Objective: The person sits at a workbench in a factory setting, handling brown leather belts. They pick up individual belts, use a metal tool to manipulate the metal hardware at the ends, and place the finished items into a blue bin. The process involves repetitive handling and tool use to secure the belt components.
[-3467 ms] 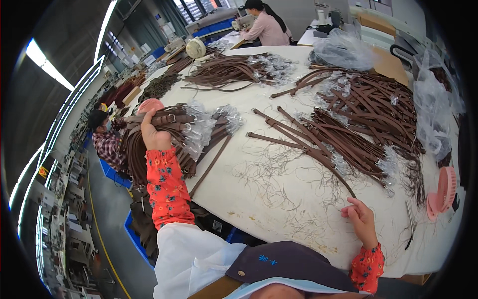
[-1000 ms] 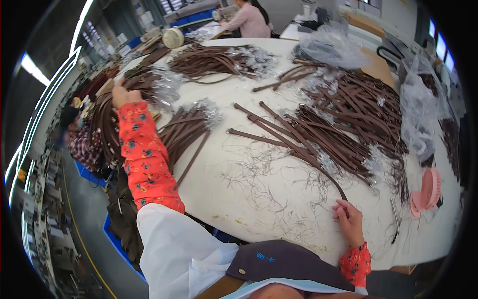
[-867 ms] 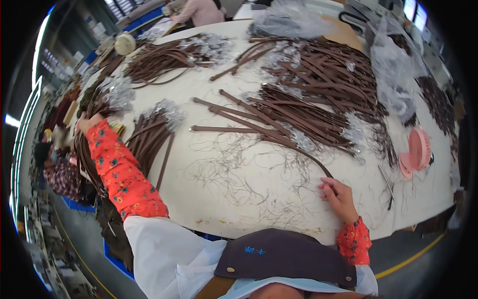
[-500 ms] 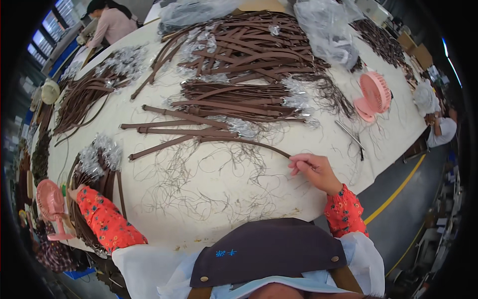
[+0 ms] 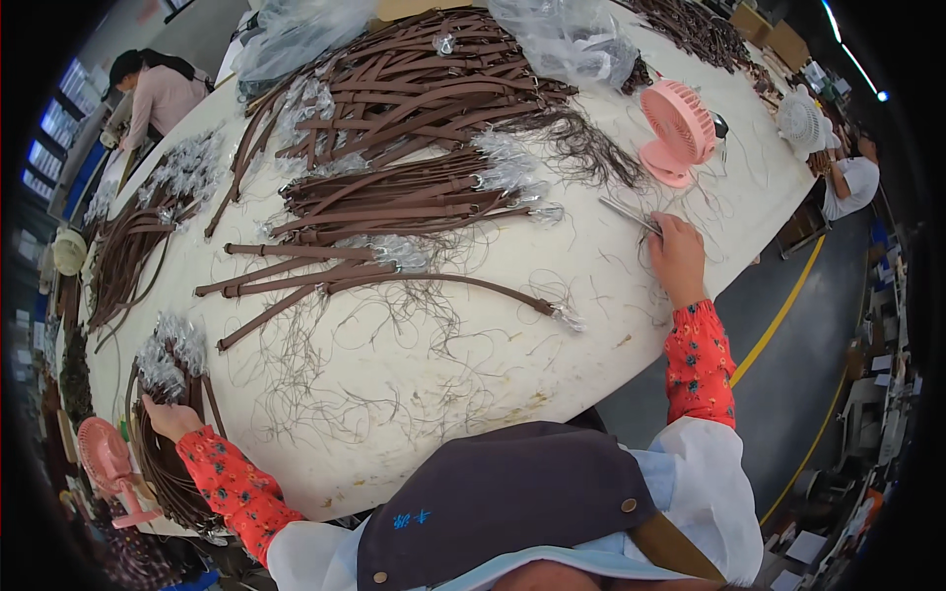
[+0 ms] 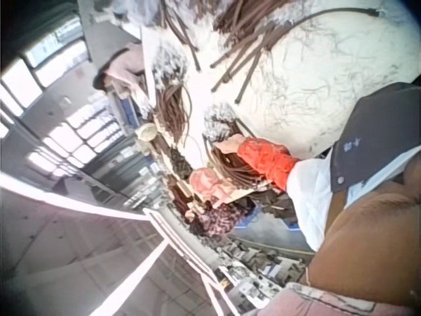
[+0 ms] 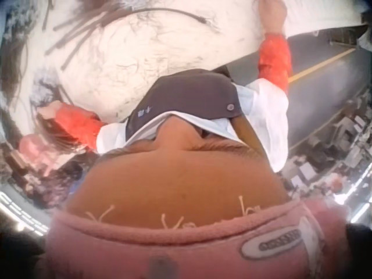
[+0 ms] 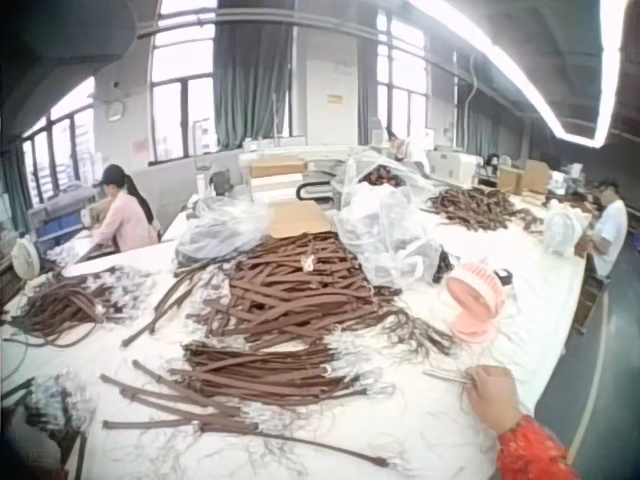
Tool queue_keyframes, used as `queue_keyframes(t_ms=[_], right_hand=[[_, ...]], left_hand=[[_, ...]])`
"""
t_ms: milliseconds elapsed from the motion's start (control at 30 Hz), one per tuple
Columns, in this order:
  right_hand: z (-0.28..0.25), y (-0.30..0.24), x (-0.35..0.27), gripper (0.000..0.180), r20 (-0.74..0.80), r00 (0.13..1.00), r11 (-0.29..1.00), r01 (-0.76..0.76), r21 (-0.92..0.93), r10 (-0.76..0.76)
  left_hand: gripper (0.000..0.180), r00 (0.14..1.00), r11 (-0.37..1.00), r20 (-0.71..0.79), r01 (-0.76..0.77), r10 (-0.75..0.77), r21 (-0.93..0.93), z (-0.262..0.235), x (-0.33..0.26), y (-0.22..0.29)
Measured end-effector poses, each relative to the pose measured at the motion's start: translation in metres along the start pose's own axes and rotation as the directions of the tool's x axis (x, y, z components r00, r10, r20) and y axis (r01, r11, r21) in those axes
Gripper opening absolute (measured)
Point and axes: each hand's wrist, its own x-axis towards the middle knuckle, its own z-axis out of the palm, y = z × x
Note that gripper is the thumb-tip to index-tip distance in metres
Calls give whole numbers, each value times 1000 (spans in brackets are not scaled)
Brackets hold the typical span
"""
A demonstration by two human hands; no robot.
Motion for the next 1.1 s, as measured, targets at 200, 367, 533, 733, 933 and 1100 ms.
queue_keyframes(t_ms=[200, 367, 533, 733, 933, 1100], right_hand=[[11, 9, 1, 21, -35, 999, 1000, 23, -19, -23], [2, -6, 8, 14, -181, 978, 966, -59, 252, 107], [-21, -53, -12, 18, 172, 980, 463, -197, 864, 97], [-43, -97, -30, 16, 561, 800, 397, -453, 798, -214], [-17, -118, -34, 15, 408, 764, 391, -222, 893, -500], [-19, -116, -24, 10, 355, 826, 378, -189, 906, -438]], left_hand=[[32, 621, 774, 507, -613, 598, -161, 79, -222, 115], [34, -137, 516, 776, -675, 615, -528, 127, -364, 167], [41, -328, 438, 706, -602, 627, -668, 190, -467, 170], [25, -232, 593, 787, -545, 572, -592, 188, -472, 177], [20, -100, 633, 764, -498, 637, -593, 164, -446, 188], [21, 110, 693, 805, -584, 583, -422, 139, -378, 171]])
